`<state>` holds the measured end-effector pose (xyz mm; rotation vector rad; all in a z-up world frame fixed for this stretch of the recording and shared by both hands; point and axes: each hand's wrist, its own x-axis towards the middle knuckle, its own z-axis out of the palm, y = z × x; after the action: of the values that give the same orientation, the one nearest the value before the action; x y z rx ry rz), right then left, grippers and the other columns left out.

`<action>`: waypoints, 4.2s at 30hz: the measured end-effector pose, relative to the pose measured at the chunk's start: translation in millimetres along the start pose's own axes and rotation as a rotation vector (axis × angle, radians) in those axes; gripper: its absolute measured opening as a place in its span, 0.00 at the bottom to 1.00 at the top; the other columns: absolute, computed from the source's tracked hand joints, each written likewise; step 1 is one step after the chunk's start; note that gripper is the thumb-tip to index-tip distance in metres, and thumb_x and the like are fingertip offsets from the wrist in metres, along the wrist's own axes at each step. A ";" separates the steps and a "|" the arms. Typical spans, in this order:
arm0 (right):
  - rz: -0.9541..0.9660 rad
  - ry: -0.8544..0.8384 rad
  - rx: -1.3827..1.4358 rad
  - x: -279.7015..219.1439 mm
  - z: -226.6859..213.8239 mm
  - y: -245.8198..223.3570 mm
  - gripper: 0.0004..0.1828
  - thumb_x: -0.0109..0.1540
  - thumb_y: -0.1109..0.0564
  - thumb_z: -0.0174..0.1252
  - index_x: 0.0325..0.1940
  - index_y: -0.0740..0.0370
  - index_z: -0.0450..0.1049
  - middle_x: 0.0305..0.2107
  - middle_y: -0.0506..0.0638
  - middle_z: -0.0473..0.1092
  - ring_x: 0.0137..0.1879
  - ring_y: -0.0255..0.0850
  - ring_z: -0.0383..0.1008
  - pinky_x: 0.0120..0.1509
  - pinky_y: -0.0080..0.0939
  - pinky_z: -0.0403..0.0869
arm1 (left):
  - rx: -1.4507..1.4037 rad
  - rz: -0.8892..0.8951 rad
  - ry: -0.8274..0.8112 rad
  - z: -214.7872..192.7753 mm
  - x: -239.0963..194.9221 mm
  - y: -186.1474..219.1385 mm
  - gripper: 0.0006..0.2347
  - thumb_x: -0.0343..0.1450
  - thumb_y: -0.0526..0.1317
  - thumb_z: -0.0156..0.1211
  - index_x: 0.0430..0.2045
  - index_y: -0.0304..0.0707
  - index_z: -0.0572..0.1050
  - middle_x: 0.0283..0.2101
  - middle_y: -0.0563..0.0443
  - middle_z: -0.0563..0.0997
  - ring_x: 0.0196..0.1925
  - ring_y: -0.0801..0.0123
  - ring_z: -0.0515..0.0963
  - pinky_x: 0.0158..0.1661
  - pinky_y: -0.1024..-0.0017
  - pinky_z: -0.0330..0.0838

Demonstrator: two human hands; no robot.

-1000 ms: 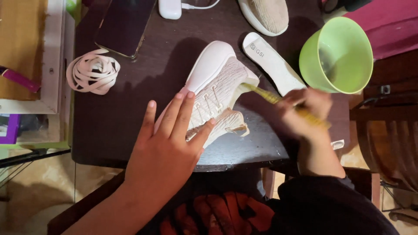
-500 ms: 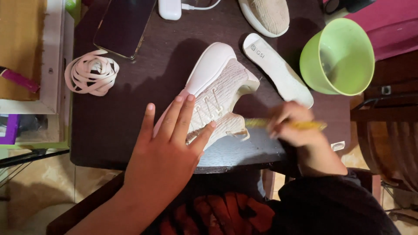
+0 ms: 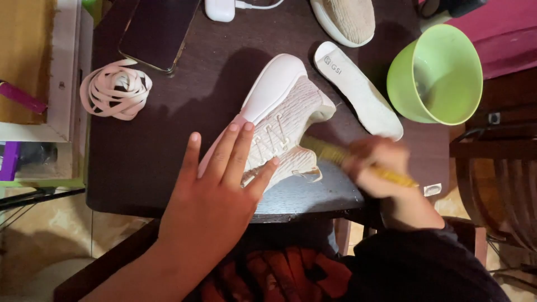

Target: The person scrubs the upper part of a white sneaker using a yellow brush. The person holds the shoe steady with one hand while scrubbing the fabric surface with the other hand.

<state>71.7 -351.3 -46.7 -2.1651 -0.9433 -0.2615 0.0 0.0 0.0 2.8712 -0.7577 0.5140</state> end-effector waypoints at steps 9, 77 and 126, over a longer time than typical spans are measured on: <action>-0.123 -0.027 0.109 16.6 7.4 -9.6 0.11 0.62 0.68 0.54 0.29 0.55 0.66 0.20 0.46 0.68 0.22 0.33 0.68 0.22 0.32 0.65 | 0.001 0.001 0.026 -1.2 -0.2 -0.5 0.17 0.73 0.43 0.55 0.56 0.71 0.78 0.69 0.37 0.72 0.72 0.55 0.68 0.65 0.47 0.61; 0.140 0.099 0.343 11.9 -9.5 35.5 0.08 0.64 0.68 0.62 0.35 0.60 0.71 0.30 0.52 0.76 0.35 0.35 0.79 0.37 0.28 0.77 | -0.085 0.139 0.243 1.9 5.4 -11.5 0.16 0.75 0.33 0.52 0.55 0.55 0.78 0.60 0.39 0.79 0.63 0.49 0.77 0.63 0.52 0.69; -0.254 0.828 0.447 13.5 9.5 35.9 0.17 0.72 0.47 0.56 0.39 0.62 0.64 0.23 0.55 0.70 0.20 0.42 0.72 0.15 0.35 0.67 | -1.040 -0.168 -0.399 30.6 12.3 -48.0 0.37 0.61 0.39 0.65 0.69 0.43 0.60 0.75 0.47 0.59 0.76 0.60 0.60 0.69 0.63 0.55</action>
<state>105.4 -353.4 -67.3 -1.3222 -0.6873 -0.8946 42.9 29.6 -25.9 2.0035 -0.5653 -0.4003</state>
